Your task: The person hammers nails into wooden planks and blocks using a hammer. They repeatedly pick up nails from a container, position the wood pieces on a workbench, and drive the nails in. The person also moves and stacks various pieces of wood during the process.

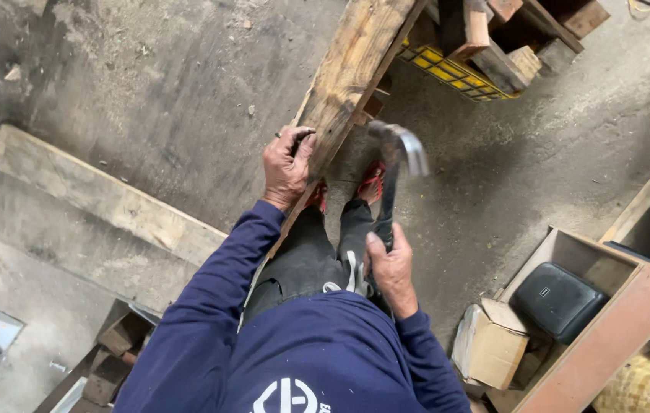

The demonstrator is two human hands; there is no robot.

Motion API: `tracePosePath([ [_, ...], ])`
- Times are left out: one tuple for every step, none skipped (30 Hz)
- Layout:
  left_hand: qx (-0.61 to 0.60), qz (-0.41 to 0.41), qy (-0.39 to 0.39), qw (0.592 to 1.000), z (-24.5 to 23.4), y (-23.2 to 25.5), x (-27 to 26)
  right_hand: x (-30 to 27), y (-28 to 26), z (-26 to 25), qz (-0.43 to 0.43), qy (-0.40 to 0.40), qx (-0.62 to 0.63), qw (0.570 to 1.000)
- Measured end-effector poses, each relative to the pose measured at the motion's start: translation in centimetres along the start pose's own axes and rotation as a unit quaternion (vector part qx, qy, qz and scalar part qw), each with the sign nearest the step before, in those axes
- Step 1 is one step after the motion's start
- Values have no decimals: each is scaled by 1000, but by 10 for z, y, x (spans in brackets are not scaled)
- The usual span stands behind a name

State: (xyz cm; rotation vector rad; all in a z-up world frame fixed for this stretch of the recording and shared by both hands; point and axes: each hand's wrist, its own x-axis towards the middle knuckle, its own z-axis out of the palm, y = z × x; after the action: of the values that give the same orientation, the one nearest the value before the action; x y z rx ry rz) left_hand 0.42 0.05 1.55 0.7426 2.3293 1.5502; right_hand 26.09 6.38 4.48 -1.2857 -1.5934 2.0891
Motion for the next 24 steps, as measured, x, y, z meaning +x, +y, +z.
tracePosePath([
  [-1,20,-5,1000,1,-1,2,-3,0,0,-10,2,-36,999],
  [-1,41,-11,999,1,-4,7,-5,0,1,-20,4,-71,997],
  [0,58,-13,998,0,-7,9,-6,-1,2,2,4,-83,997],
  [-1,63,-12,998,0,-8,8,-8,-3,2,24,5,-94,995],
  [-1,66,-9,998,0,-8,7,-8,-5,3,46,3,-106,993],
  [-1,70,-6,998,0,-8,5,-8,-6,3,34,-5,-122,992],
  [2,70,-14,997,0,-9,6,-7,-7,5,21,-11,-138,990],
  [4,69,-21,997,-1,-9,7,-6,-7,6,8,-17,-153,988],
  [5,67,-29,997,-1,-9,6,-5,-7,7,34,-17,-140,989],
  [8,70,-35,997,-2,-10,5,-5,-7,9,61,-17,-128,990],
  [11,73,-40,996,-2,-11,6,-4,-7,9,87,-17,-116,989],
  [14,75,-45,996,-2,-12,6,-6,-8,8,69,-19,-116,991],
  [14,87,-45,995,-3,-12,6,-8,-11,6,49,-23,-114,992],
  [15,99,-45,994,-3,-13,6,-9,-15,5,29,-26,-113,993],
  [15,110,-47,993,-4,-13,5,-11,-20,3,5,-31,-114,993],
  [19,108,-45,993,-3,-14,4,-14,-27,0,-19,-36,-115,993],
  [22,107,-42,993,-2,-14,5,-16,-35,-1,-44,-40,-116,991],
  [25,106,-39,993,-2,-14,4,-18,-42,-1,-82,-53,-105,990],
  [29,99,-40,994,-2,-14,4,-19,-48,0,-120,-64,-93,986],
  [32,91,-40,995,-1,-14,3,-18,-54,2,-157,-76,-81,981],
  [35,83,-42,995,-1,-14,2,-15,-57,5,-155,-75,-118,978],
  [36,87,-42,995,-1,-15,2,-11,-60,8,-153,-74,-154,973],
  [37,92,-44,994,-1,-15,2,-7,-62,11,-149,-72,-189,968],
  [37,96,-46,994,-1,-16,2,-1,-63,12,-87,-75,-210,971],
])
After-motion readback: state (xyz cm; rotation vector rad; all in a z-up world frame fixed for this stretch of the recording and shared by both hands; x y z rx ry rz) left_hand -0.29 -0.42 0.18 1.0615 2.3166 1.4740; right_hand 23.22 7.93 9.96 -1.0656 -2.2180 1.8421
